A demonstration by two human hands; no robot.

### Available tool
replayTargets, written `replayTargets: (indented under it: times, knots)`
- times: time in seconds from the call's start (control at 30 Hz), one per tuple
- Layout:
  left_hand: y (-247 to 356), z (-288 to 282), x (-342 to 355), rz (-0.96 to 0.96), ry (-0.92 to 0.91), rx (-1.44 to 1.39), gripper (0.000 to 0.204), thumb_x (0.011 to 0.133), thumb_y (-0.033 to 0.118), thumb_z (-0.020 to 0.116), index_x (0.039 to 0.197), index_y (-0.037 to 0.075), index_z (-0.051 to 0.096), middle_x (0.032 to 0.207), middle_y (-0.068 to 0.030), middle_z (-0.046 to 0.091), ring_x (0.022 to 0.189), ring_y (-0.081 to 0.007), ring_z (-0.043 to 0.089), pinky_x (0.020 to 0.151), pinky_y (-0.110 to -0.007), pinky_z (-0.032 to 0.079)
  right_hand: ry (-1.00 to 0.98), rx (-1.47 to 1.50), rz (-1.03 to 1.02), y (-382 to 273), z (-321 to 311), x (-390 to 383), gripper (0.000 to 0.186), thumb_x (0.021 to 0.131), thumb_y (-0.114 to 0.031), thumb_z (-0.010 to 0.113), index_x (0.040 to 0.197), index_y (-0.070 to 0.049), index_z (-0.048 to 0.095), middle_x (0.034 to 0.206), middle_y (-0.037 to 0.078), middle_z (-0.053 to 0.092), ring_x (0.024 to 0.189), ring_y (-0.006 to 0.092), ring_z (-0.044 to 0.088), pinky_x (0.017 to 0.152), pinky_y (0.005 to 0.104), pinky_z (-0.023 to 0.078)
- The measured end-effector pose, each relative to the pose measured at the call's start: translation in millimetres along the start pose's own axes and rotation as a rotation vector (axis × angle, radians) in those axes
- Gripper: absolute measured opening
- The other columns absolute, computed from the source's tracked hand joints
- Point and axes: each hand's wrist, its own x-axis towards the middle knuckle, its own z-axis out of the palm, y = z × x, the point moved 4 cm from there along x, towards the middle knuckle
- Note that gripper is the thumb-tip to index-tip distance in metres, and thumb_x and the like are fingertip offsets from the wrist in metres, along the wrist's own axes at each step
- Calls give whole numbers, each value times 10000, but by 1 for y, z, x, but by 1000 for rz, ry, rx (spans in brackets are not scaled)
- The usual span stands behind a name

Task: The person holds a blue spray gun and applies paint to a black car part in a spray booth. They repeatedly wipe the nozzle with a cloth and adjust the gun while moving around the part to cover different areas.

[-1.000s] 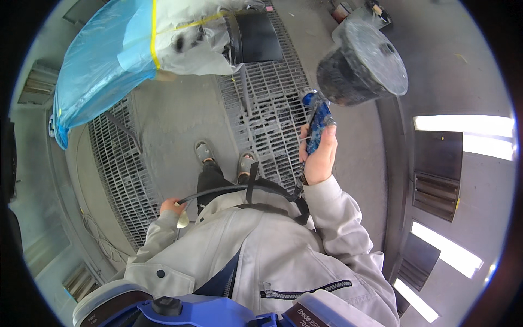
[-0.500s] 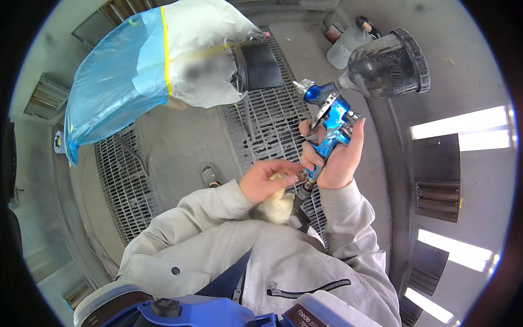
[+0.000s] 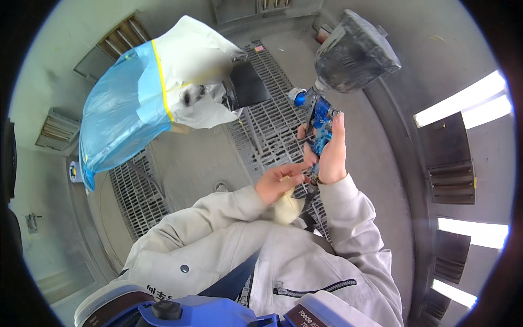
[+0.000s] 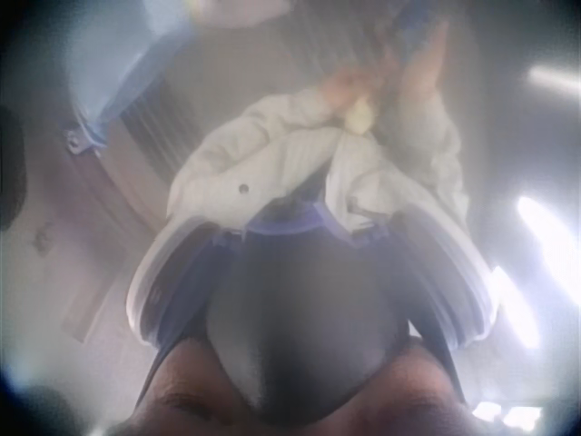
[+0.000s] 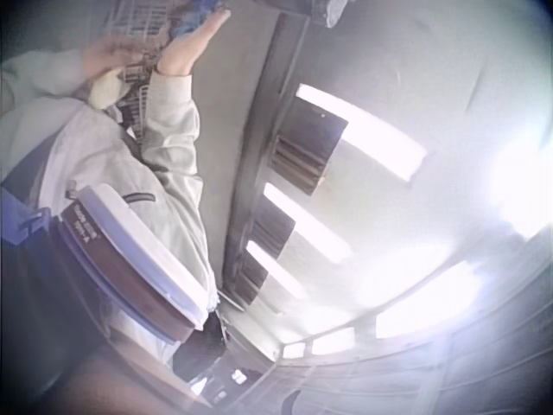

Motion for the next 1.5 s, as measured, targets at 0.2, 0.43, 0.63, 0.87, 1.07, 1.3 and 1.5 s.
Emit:
replayTargets:
  times: [0.2, 0.43, 0.63, 0.87, 1.07, 1.3, 1.5]
  knots:
    - [6, -87, -6, -30, 461, 176, 324, 1047, 252, 676, 1260, 21, 758, 1072, -99, 785, 940, -160, 696, 871, -304, 554, 1, 6, 158, 20, -35, -14, 863, 1079, -769, 287, 1125, 20, 632, 887, 119, 683, 432, 120, 424, 421, 272, 370]
    - [23, -191, -41, -63, 679, -82, 318, 1037, 153, 609, 1309, 30, 718, 1092, -128, 760, 914, -216, 710, 817, -357, 599, -71, 108, 30, 26, -31, -27, 865, 1093, -744, 244, 1174, 22, 638, 929, 166, 724, 436, 133, 448, 424, 269, 380]
    - [58, -233, -37, -70, 621, 83, 319, 1039, 166, 635, 1317, 30, 713, 1131, -121, 759, 949, -185, 700, 853, -318, 581, 17, 106, 21, 39, -1, -10, 825, 1093, -742, 254, 1061, 3, 608, 934, 195, 720, 429, 135, 452, 417, 271, 387]
    - [89, -272, 0, -107, 482, 128, 541, 1022, 159, 654, 1522, -24, 559, 1331, -128, 736, 1082, -170, 672, 934, -296, 542, 126, 22, 61, 55, 52, 7, 819, 1102, -723, 273, 1168, 25, 599, 933, 167, 710, 429, 139, 438, 423, 270, 372]
    - [96, -290, 13, -204, 274, -60, 589, 991, 77, 595, 1561, -41, 504, 1398, -124, 716, 1103, -157, 664, 929, -275, 540, 202, 25, 40, 61, 75, 11, 847, 1062, -793, 255, 991, -22, 598, 987, 218, 702, 429, 157, 445, 434, 286, 380]
    - [116, -300, 21, -248, 125, -165, 711, 957, 103, 626, 1608, -80, 407, 1402, -137, 716, 1017, -136, 651, 898, -270, 529, 328, 90, 87, 71, 86, 4, 844, 1039, -826, 251, 903, -51, 556, 1038, 224, 689, 442, 158, 449, 455, 321, 397]
    - [130, -300, 25, -289, 97, -156, 755, 965, 124, 664, 1631, -84, 376, 1457, -156, 683, 1147, -141, 656, 980, -263, 513, 394, 105, 106, 77, 104, 3, 914, 1029, -841, 244, 983, 1, 596, 1032, 205, 685, 446, 154, 449, 457, 317, 399]
